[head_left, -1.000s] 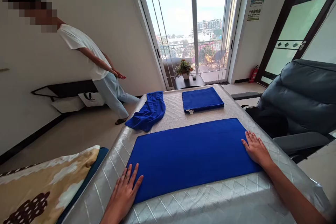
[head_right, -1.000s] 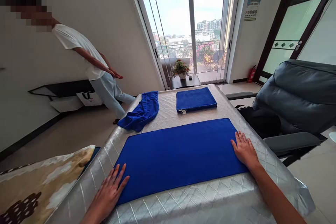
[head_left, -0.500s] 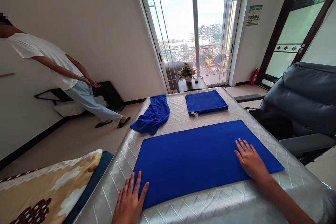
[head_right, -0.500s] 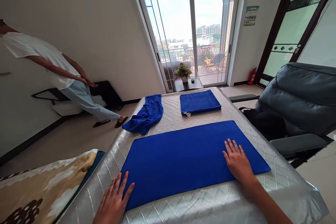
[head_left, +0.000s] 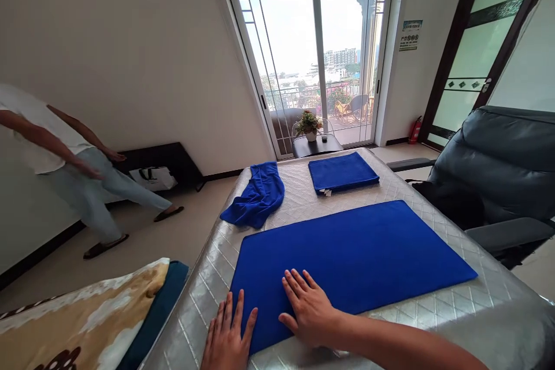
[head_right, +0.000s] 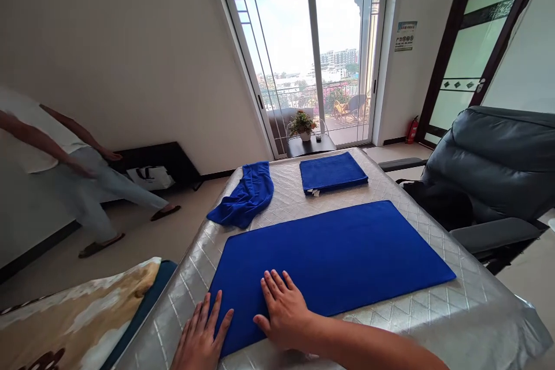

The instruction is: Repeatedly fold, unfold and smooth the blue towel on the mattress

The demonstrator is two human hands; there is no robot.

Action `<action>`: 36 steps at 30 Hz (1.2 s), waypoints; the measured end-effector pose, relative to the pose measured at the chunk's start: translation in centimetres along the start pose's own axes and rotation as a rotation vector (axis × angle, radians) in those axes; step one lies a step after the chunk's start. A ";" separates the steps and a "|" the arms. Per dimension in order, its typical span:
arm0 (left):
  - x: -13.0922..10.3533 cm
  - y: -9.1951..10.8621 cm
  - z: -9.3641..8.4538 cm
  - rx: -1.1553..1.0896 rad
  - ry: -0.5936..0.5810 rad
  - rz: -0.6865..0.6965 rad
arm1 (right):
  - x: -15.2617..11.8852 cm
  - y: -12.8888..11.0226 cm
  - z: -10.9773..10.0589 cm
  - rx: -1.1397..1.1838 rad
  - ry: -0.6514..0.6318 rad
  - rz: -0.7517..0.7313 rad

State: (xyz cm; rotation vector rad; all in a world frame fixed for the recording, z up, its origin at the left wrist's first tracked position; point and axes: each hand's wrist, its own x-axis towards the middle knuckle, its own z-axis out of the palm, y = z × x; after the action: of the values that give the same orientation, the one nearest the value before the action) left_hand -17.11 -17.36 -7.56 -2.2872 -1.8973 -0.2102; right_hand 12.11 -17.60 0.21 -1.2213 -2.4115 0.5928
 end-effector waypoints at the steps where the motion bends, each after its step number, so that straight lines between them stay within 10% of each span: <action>1: 0.0 0.0 -0.1 0.006 -0.015 -0.008 | -0.5 0.7 -0.2 -0.014 -0.005 0.017; 16: -0.3 -2.2 0.8 0.010 -0.041 0.128 | -21.5 26.2 -14.1 -0.517 0.090 0.895; 21: 1.6 -1.6 -2.2 0.009 -0.195 0.045 | -21.3 30.4 -18.5 -0.480 0.142 0.853; 25: 6.1 5.8 -7.9 -0.119 -0.240 -0.129 | -16.4 33.4 -22.0 -0.469 0.184 0.808; 30: 10.3 21.2 -13.6 -0.416 -0.257 0.362 | -12.0 36.5 -24.2 -0.452 0.142 0.838; 36: 12.0 38.1 -11.0 -0.391 -0.121 1.024 | -10.9 38.1 -24.9 -0.466 0.166 0.895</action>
State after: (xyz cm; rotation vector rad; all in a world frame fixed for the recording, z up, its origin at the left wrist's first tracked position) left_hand 22.44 -15.10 4.35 -3.2345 -0.5285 -0.3115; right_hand 55.97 -1.22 -0.24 -2.4556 -1.8141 0.1156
